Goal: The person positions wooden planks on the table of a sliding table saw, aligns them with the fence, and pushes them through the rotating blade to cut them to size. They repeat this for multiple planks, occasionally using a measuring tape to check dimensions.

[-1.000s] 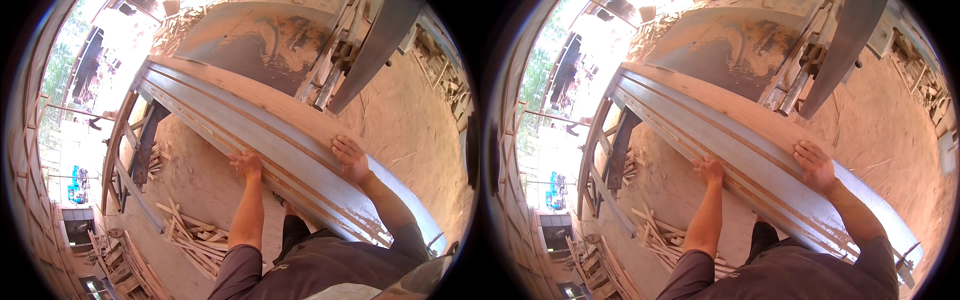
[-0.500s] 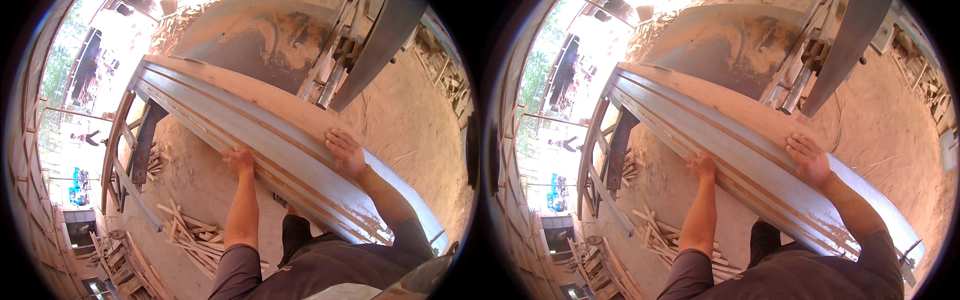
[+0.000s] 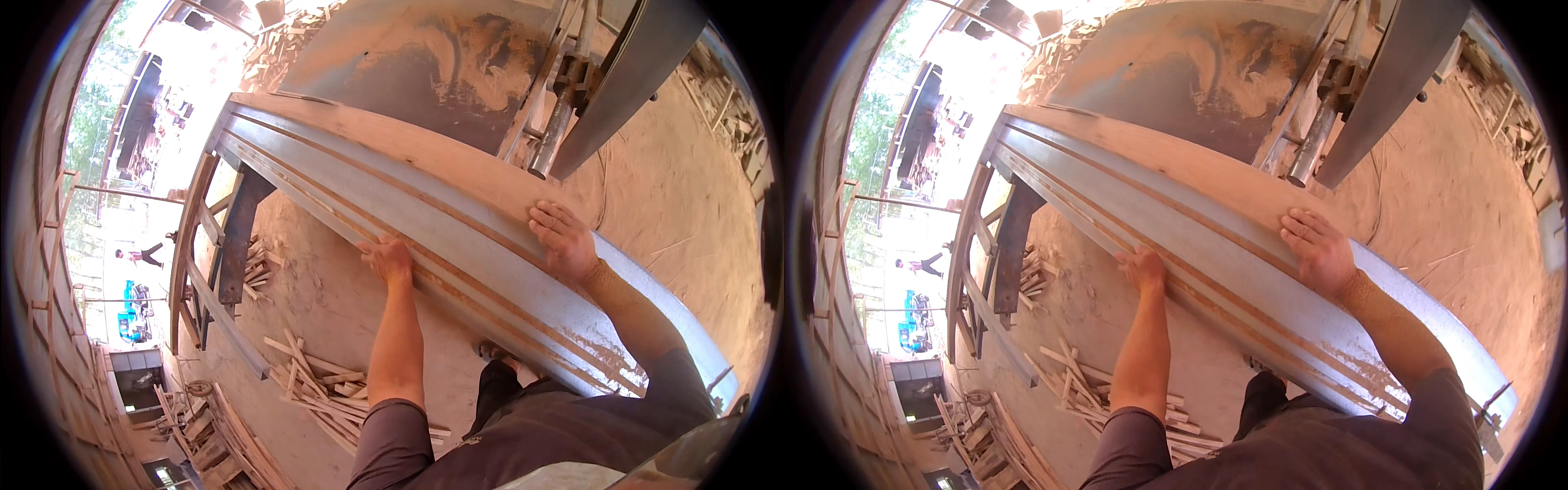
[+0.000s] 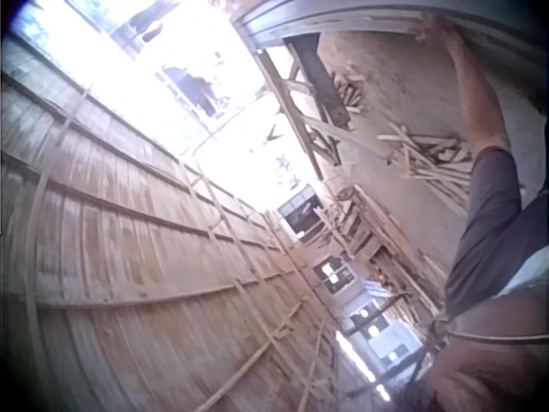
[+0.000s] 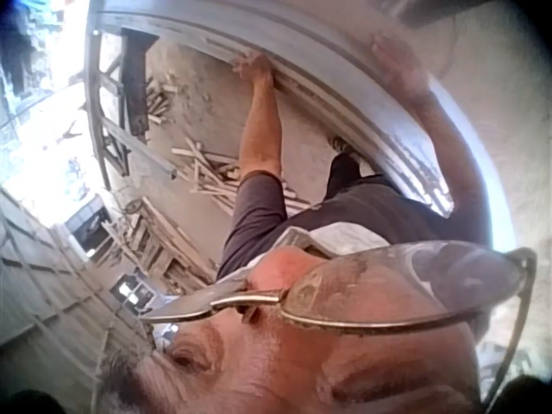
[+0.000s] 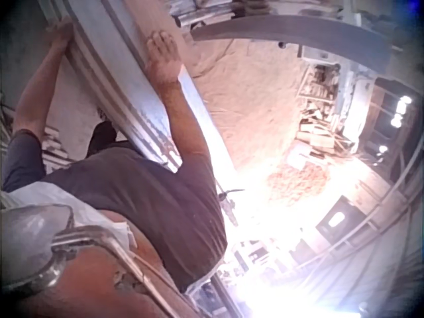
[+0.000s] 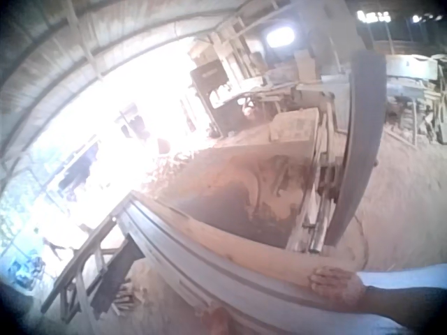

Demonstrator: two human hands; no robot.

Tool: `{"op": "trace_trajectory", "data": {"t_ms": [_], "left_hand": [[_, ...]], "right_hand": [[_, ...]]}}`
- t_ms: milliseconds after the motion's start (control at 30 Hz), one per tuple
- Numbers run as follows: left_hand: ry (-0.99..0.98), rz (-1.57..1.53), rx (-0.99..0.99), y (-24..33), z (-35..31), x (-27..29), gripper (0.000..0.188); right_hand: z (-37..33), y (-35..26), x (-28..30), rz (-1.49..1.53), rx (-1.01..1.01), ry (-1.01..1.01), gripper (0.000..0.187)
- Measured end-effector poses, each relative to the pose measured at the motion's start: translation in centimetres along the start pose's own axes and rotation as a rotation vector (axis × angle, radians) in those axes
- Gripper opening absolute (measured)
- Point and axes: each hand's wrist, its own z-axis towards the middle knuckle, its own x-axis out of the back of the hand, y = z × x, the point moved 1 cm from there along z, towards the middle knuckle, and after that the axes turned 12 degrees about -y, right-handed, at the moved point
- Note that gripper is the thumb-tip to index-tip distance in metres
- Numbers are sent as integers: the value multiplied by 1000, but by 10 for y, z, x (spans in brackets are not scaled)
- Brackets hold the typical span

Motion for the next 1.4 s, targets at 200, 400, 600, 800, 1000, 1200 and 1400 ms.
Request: {"op": "trace_trajectory", "data": {"t_ms": [200, 400, 600, 800, 1000, 1200, 1400], "left_hand": [[0, 12, 13, -2, 19, 4, 75], [-5, -1, 10, 3, 38, 12, 75], [-30, -8, -5, 5, 55, 20, 74], [-20, 3, -20, 3, 71, 21, 75], [-90, 4, -1, 9, 77, 31, 74], [-64, 16, -14, 4, 93, 31, 76], [-79, 2, -16, 11, 105, 39, 76]], "right_hand": [[16, -4, -6, 16, -3, 3, 29], [35, -7, -16, 6, -9, 7, 29], [52, -9, -26, 8, -9, 9, 29], [66, -9, -35, -2, -8, -1, 29], [77, -10, -40, -21, -13, -19, 28], [89, -10, -47, -21, -1, -18, 27], [100, -13, -53, -12, -19, -1, 26]]}}
